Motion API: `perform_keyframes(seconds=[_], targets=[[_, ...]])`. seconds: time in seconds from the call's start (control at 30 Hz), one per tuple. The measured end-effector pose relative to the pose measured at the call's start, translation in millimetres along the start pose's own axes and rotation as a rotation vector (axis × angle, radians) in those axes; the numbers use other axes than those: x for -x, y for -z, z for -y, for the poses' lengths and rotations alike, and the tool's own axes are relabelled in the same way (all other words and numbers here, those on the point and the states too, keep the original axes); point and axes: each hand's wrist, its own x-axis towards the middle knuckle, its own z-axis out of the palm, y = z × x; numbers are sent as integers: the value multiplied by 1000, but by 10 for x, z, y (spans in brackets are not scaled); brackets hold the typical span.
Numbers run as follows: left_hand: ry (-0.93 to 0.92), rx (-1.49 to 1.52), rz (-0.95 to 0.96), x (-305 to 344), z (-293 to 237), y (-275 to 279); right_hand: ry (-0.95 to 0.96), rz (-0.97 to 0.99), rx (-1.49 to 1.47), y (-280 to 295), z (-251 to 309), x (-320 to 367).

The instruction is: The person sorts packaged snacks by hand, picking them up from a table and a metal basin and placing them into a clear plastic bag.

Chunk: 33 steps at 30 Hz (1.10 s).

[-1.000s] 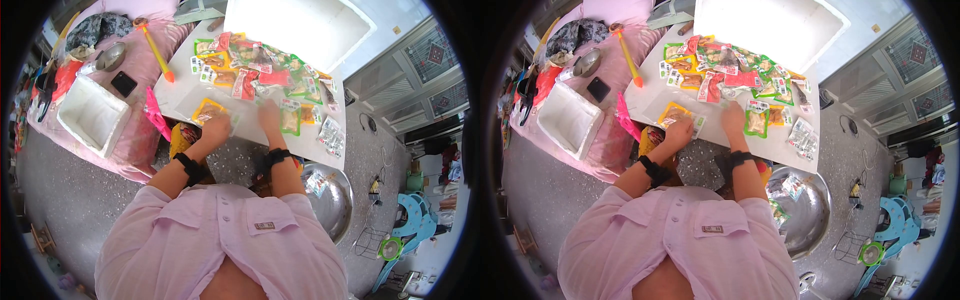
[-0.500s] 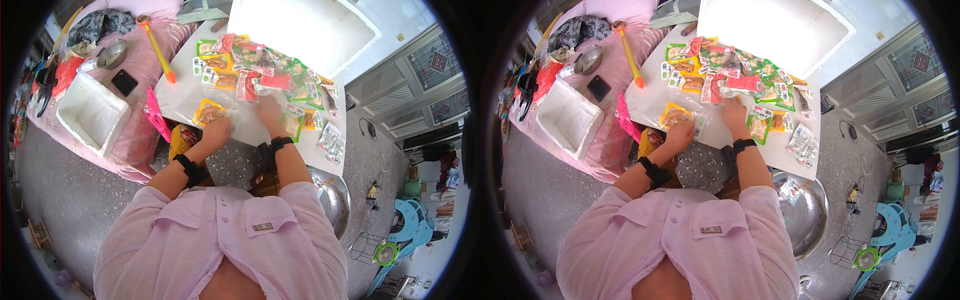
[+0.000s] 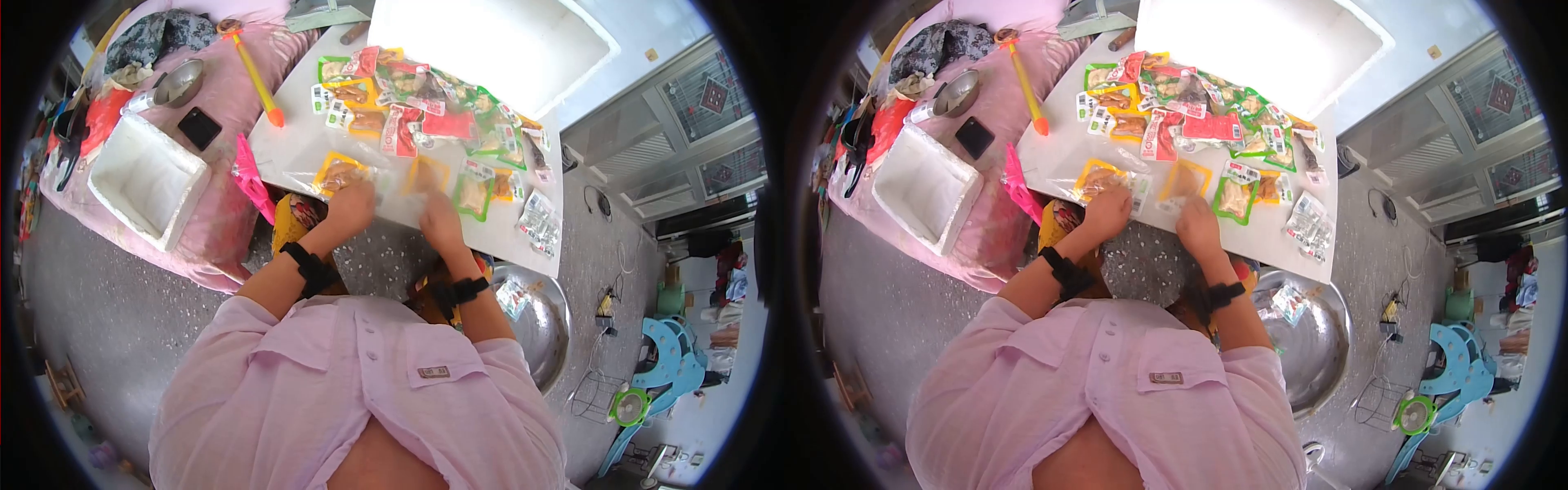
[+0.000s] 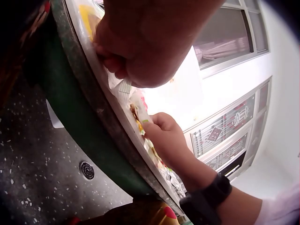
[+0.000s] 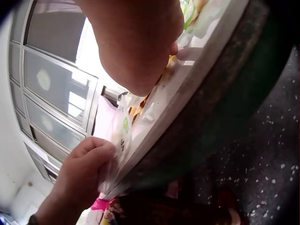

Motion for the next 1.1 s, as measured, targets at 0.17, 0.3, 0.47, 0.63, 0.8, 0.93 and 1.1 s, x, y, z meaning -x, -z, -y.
perform_keyframes(seconds=[0.17,0.3,0.47,0.63,0.8,0.93,1.1], targets=[[-7,53,-28,5,-13,6,-95,53,76,143,222,312],[17,49,-12,7,-5,-11,-111,-23,212,134,461,266],[34,58,-20,25,-20,-20,-88,138,257,79,353,197],[53,30,-2,59,-96,60,-122,-176,-187,233,277,253],[23,51,-31,82,-94,59,-658,-357,-1110,402,216,322],[-28,73,-57,90,-80,32,-940,-319,-1697,540,183,366],[-17,78,-69,109,-68,11,-885,-174,-1886,480,124,444]])
